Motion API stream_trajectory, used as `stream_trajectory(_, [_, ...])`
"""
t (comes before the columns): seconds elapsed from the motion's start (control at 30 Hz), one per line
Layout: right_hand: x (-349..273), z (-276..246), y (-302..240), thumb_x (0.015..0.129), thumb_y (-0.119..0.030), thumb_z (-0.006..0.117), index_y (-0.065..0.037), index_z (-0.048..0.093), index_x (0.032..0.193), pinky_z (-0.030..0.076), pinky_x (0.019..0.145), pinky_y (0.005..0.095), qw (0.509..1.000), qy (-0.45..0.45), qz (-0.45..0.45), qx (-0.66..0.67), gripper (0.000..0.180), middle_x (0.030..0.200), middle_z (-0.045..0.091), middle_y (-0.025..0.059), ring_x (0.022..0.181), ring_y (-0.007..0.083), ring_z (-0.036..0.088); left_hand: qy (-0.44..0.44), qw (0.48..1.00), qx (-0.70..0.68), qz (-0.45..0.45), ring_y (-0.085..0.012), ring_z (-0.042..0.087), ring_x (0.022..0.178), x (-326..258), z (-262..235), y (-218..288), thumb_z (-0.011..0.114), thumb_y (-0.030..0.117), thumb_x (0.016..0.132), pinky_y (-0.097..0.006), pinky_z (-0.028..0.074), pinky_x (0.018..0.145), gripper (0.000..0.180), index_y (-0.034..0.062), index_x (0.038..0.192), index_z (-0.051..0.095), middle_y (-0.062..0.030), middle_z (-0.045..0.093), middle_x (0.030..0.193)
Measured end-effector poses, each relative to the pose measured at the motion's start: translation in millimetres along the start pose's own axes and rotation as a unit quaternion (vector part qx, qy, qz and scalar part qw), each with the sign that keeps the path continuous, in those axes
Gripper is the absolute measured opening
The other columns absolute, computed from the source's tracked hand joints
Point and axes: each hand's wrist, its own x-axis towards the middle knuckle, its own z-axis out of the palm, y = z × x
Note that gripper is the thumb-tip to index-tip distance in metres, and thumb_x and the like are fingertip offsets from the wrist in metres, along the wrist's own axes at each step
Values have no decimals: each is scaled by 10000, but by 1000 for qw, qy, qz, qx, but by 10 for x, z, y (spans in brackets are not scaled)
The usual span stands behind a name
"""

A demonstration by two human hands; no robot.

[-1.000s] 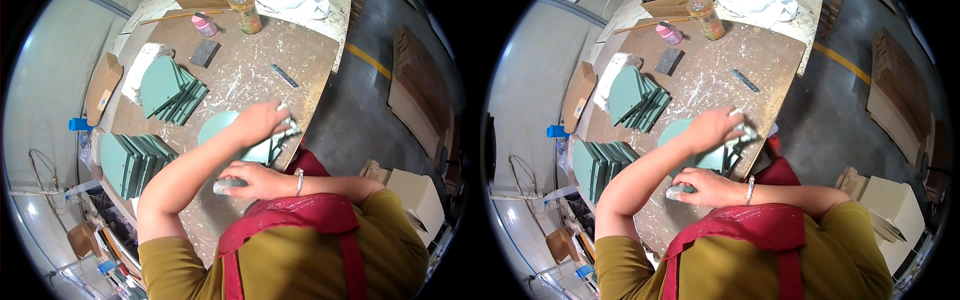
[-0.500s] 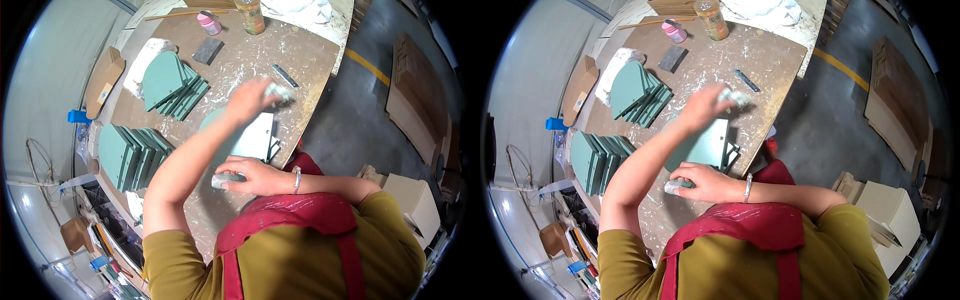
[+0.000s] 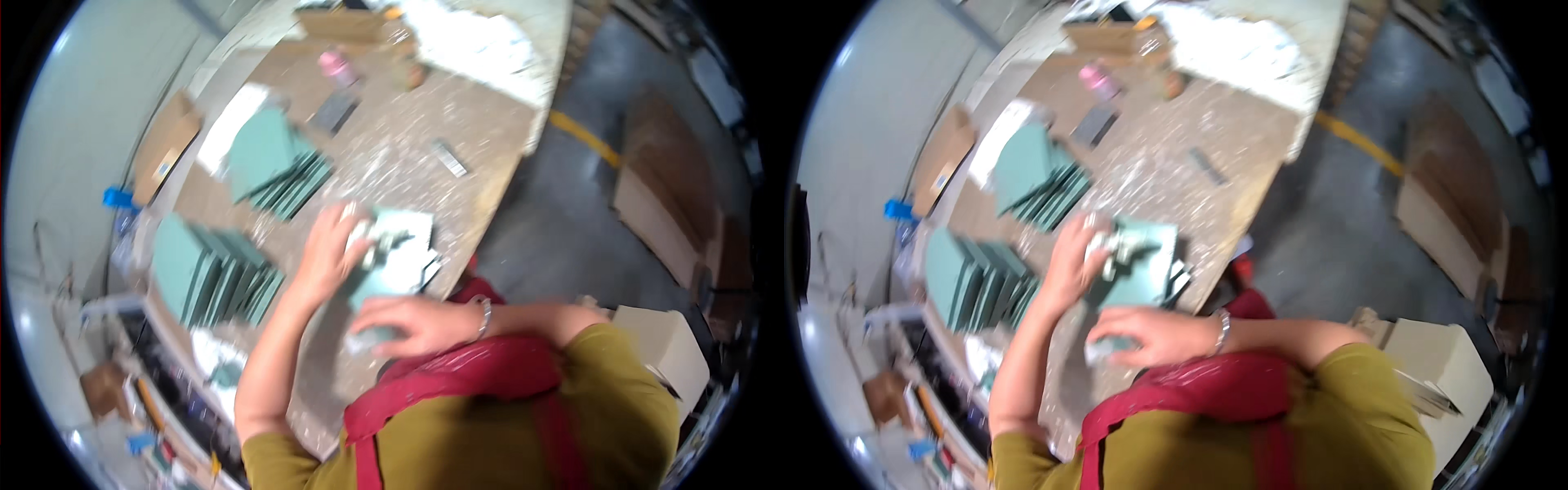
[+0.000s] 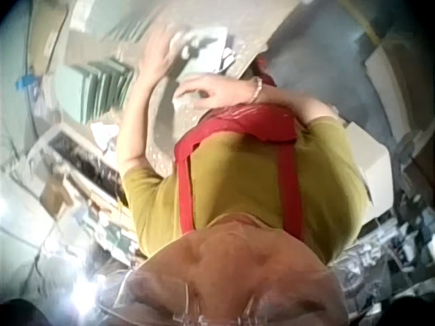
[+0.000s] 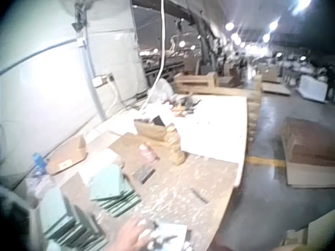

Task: The person uses a sanding block to sand the edges and surfaces of curved wooden pieces. They pick up individual pieces from a stack, sand several sides and edges, and then place them into a new stack or set them aside on the workbench.

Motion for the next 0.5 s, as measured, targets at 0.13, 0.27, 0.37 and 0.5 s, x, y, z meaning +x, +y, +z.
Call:
stream_trajectory(0.13, [60, 110, 272, 887, -200, 675, -2, 623, 1151, 468, 942, 374, 992, -126, 28, -10, 334, 1091, 607, 163, 1063, 301, 595, -135, 985, 28, 101, -418, 389, 1377, -87, 284, 49, 731, 319, 838, -565, 308, 1103, 374, 156, 1162, 639, -142, 467, 1433])
stream_trajectory(0.27, [87, 230, 337, 843, -155, 679, 24, 612, 1128, 475, 890, 382, 993, -111, 10, -40, 343, 1043, 603, 158, 989, 306, 610, -230, 959, 83, 140, -424, 323, 1421, 56, 349, 332, 732, 348, 839, -626, 261, 1114, 348, 180, 1133, 648, -130, 434, 1466])
stream_trajectory(0.37, [-40, 164, 301, 839, -158, 682, 27, 607, 1120, 474, 894, 385, 996, -69, 55, -24, 345, 1030, 589, 153, 995, 321, 603, -179, 956, 117, 200, -425, 394, 1358, 397, 584, 414, 741, 337, 830, -589, 306, 1092, 351, 157, 1116, 646, -148, 476, 1416])
stream_trajectory(0.5, [44, 303, 665, 880, -190, 683, -13, 666, 1127, 520, 876, 365, 998, -60, 9, -32, 304, 1084, 677, 137, 1000, 248, 648, -63, 990, 82, 101, -404, 560, 1075, 662, 817, 126, 744, 258, 836, -489, 443, 920, 331, 116, 1117, 642, -187, 578, 1193])
